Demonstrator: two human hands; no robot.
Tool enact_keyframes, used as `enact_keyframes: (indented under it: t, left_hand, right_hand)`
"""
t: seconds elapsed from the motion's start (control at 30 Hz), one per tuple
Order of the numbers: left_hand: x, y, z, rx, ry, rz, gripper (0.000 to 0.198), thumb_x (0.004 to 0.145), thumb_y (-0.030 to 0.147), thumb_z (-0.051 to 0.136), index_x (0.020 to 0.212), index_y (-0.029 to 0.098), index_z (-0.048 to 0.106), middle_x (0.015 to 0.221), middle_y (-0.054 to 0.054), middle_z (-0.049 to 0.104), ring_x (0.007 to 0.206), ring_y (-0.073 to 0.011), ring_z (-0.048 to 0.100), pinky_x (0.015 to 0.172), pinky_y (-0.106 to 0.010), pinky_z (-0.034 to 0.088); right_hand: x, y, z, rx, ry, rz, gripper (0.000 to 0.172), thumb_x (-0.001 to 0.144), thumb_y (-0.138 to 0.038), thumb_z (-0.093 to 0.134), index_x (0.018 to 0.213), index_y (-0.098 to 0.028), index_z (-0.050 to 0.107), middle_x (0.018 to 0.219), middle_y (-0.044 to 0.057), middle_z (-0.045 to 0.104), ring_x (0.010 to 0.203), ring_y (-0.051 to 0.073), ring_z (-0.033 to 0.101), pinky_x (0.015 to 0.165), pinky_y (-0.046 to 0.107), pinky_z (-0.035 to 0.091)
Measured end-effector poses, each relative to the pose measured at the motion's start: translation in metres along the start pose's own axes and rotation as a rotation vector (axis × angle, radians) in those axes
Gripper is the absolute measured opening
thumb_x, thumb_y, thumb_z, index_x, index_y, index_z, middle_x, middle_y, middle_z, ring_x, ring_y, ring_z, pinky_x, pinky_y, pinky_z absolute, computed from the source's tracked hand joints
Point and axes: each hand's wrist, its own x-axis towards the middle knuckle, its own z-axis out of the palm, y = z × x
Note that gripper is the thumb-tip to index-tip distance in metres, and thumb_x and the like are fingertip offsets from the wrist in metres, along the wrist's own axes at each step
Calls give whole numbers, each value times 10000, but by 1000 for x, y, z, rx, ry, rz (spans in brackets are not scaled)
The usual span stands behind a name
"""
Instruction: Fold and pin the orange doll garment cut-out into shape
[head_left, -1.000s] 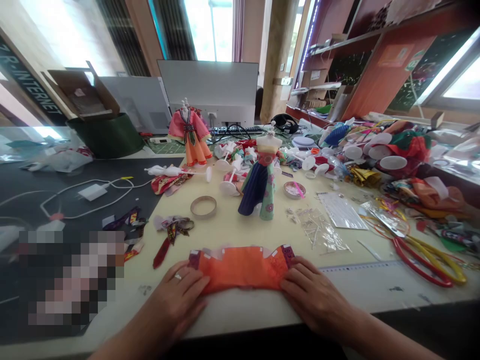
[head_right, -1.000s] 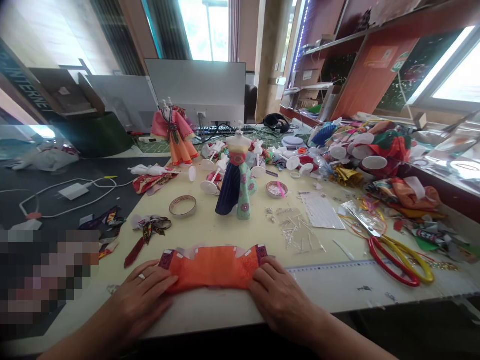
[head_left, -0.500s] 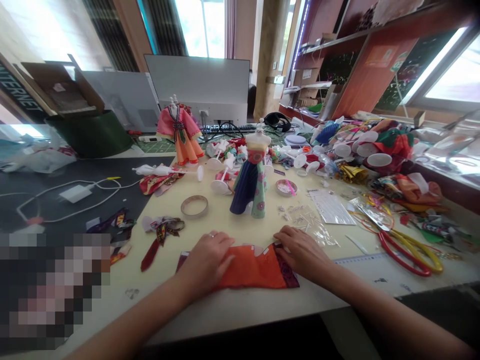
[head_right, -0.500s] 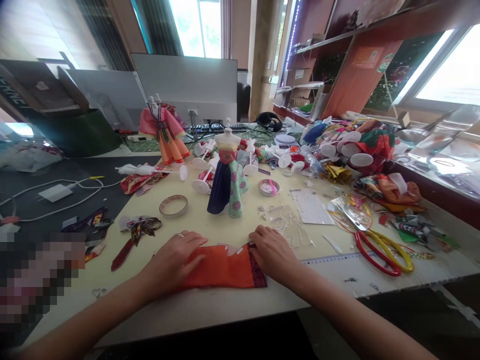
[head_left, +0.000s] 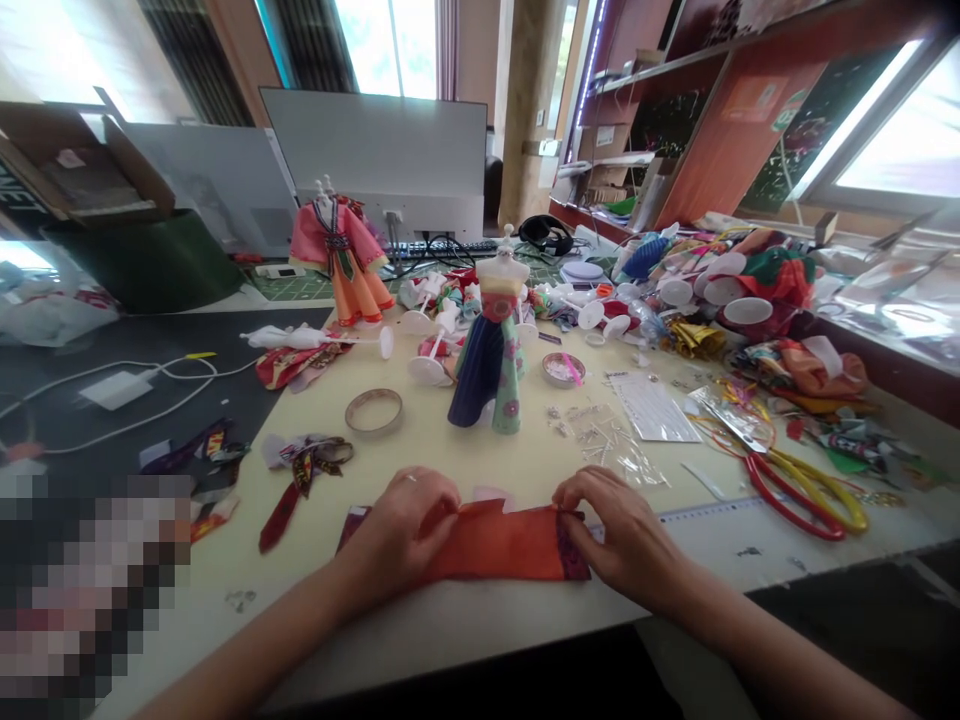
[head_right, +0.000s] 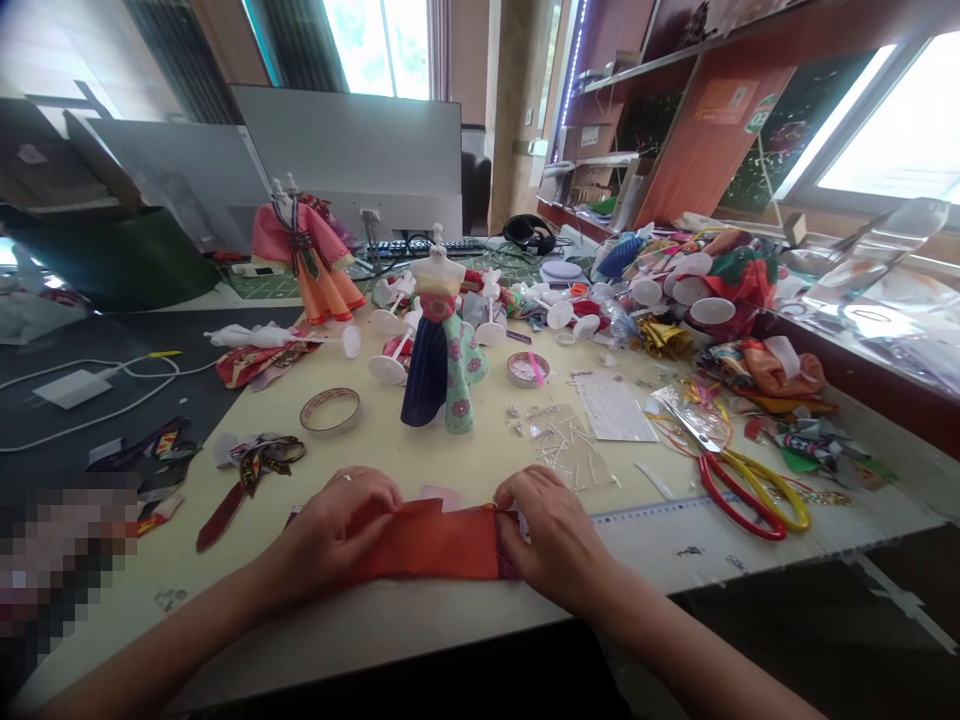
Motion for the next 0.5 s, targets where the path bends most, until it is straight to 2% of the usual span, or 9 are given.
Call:
enact_keyframes:
  t: [0.1,0.17,0.27,0.37,0.5]
  left_hand:
    - [0,1,-3,-102,-57,-78,91,837,176,465,860,195,551,853,-27,611,823,-164,564,742,-292,463]
    - [5,1,-1,-97,-93,-106,123,836,194,482,925,199,567,878,-29,625,826,-167,576,743,-296,472]
    - [14,-1,7,-9,-102,-86,233,815,170,502,1036,187,572,891,-43,646,835,-184,590,775,-328,477]
    - [20,-3,15,77,-95,-46,311,794,128,502,1092,179,575,890,-52,661,853,-200,596,789,-344,479]
    - [21,-1,18,119,-119,-17,346,789,115,496,1122,165,575,981,-71,673,914,-220,597,832,-372,472]
  right_hand:
    - [-13,-4,2,231,55,134,57,820,-166,487,860,-206,494,802,25,579,729,153,571,659,279,480]
    - [-18,-3,5,271,84,213,136,823,-206,505,958,-211,494,823,28,598,702,147,590,617,258,491]
    - [-22,2,11,77,79,267,277,818,-215,506,1093,-206,470,764,19,619,626,157,591,578,273,481]
    - [-25,7,15,-122,71,222,307,820,-212,486,1125,-179,468,763,37,630,635,183,603,598,306,477]
    - [-26,9,17,-193,84,170,338,821,-203,470,1155,-150,458,794,61,631,691,200,612,626,321,480]
